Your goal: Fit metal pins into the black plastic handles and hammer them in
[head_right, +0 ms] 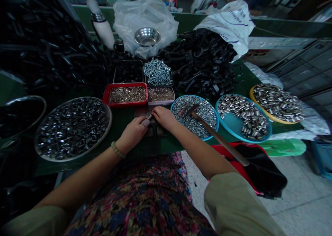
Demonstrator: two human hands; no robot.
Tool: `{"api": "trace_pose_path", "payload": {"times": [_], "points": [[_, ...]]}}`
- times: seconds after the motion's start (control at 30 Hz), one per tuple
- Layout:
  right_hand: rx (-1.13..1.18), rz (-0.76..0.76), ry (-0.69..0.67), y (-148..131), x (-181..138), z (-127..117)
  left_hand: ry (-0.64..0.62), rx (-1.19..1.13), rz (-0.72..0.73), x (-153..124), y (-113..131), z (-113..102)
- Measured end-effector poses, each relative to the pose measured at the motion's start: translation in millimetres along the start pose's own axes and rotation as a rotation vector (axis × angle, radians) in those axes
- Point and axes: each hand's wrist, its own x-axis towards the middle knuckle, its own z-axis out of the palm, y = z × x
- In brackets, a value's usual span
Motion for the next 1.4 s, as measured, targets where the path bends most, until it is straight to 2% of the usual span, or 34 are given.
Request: {"api": "trace_pose_path", "payload": {"times": [0.2, 0.33, 0.43, 0.57, 0.67, 0.77, 0.8, 0.87, 0.97, 1.07, 1.17, 1.27, 1.33, 1.4], "points": [[-0.164, -0.070, -0.107, -7.2, -5.1, -2.6, 0.022, -0.059, -0.021, -8.5, -0.6, 0.1], [-0.259, -0.109, -0.209, -8.5, -9.0, -10.4, 0.122, -0.247, -0.108, -11.1, -1.7, 7.9], [-0.232, -0.127, -0.224, -10.1, -10.0, -10.8, 0.180, -0.368, -0.146, -15.6, -3.9, 12.6], [-0.032, -0.090, -0.143, -9.3, -8.6, -13.3, 0.152, -0.352, -0.065, -21.8, -6.1, 14.6], [0.109, 0.005, -0.003, 8.5, -23.7, -30.5, 0.112, -0.260, -0.038, -22.2, -5.3, 11.6], [-0.069, 0.266, 0.202, 44.1, -66.8, -56.7, 0.062, -0.189, -0.031, -21.0, -2.8, 5.3], [-0.194, 0.371, 0.197, 57.3, -84.5, -64.5, 0.044, -0.177, -0.034, -20.8, -1.9, 3.3], [-0.386, 0.555, 0.076, 79.7, -117.2, -75.2, 0.004, -0.169, -0.044, -20.5, -0.4, 0.4], [-0.485, 0.547, -0.061, 90.2, -143.9, -77.5, -0.038, -0.175, -0.058, -20.1, 0.4, 0.1], [-0.411, 0.467, -0.009, 66.2, -137.5, -71.2, -0.039, -0.177, -0.063, -19.6, 0.0, 2.9], [-0.129, 0.425, 0.068, 21.8, -110.7, -66.4, -0.031, -0.183, -0.066, -19.4, -0.3, 5.6], [0.108, 0.289, 0.025, -19.4, -82.3, -66.1, -0.026, -0.190, -0.070, -19.6, -0.1, 6.4], [0.160, 0.248, 0.049, -36.3, -68.9, -66.7, -0.027, -0.192, -0.071, -19.8, 0.0, 5.8], [0.153, 0.276, 0.057, -43.8, -61.3, -66.3, -0.033, -0.196, -0.069, -20.0, 0.1, 4.7]]}}
